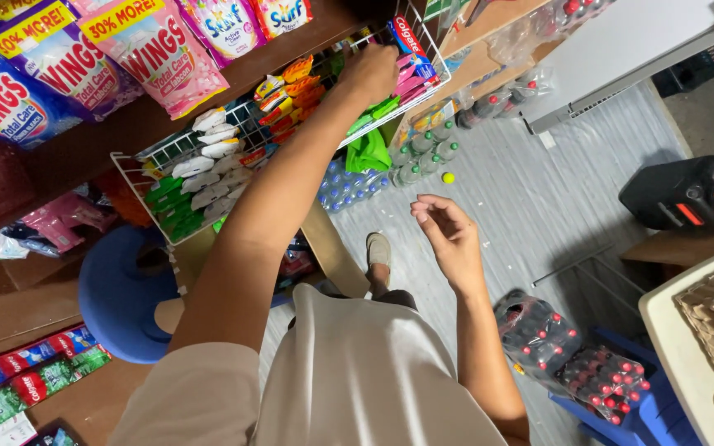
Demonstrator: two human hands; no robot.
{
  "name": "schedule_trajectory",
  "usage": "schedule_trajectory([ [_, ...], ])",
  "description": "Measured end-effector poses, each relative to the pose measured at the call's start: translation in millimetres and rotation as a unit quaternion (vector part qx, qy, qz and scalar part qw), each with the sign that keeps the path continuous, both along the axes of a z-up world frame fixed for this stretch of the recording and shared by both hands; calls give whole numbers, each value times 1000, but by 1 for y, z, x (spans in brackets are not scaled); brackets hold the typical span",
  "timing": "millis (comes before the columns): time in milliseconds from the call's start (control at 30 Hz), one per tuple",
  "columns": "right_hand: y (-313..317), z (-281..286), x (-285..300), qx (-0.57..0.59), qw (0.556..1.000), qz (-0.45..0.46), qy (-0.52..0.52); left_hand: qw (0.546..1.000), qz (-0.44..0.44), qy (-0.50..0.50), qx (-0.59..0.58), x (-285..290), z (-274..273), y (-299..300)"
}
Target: Stocking and organizing various retail items such as soap and toothpaste from a box onto store shelves.
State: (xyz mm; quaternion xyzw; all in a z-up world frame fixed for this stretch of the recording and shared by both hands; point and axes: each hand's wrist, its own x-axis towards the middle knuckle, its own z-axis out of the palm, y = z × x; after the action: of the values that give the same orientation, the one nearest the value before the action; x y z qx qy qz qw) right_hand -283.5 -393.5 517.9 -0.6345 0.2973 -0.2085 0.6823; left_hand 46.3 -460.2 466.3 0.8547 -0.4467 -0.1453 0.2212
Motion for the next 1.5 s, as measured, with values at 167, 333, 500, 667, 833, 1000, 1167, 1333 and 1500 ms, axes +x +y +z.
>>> schedule_trajectory([
  [167, -1, -3, 4, 7, 1000, 27, -1, 998, -49, 5, 50, 9, 5, -1],
  [333, 0, 2, 9, 12, 998, 48, 29, 992, -82, -14, 93, 7, 12, 2],
  [500, 0, -8, 12, 8, 997, 65, 29, 994, -87, -33, 57, -8, 22, 23],
  [667, 6, -14, 21, -13, 995, 94, 36, 994, -87, -65, -20, -24, 2, 49],
  [833, 15, -13, 32, -32, 992, 113, 42, 925, -80, -193, -316, -56, -2, 107],
  [1000, 29, -30, 40, -19, 987, 145, 60, 920, -66, -83, -378, -111, 15, 223],
  [1167, 56, -69, 54, -7, 979, 193, 72, 920, 63, 16, -386, -161, -22, 319],
  [1333, 102, -120, 71, -83, 950, 259, 152, 921, 263, 144, -250, -177, -91, 392],
  [1500, 138, -200, 72, -212, 899, 337, 182, 902, 354, 132, -207, -171, -205, 460],
])
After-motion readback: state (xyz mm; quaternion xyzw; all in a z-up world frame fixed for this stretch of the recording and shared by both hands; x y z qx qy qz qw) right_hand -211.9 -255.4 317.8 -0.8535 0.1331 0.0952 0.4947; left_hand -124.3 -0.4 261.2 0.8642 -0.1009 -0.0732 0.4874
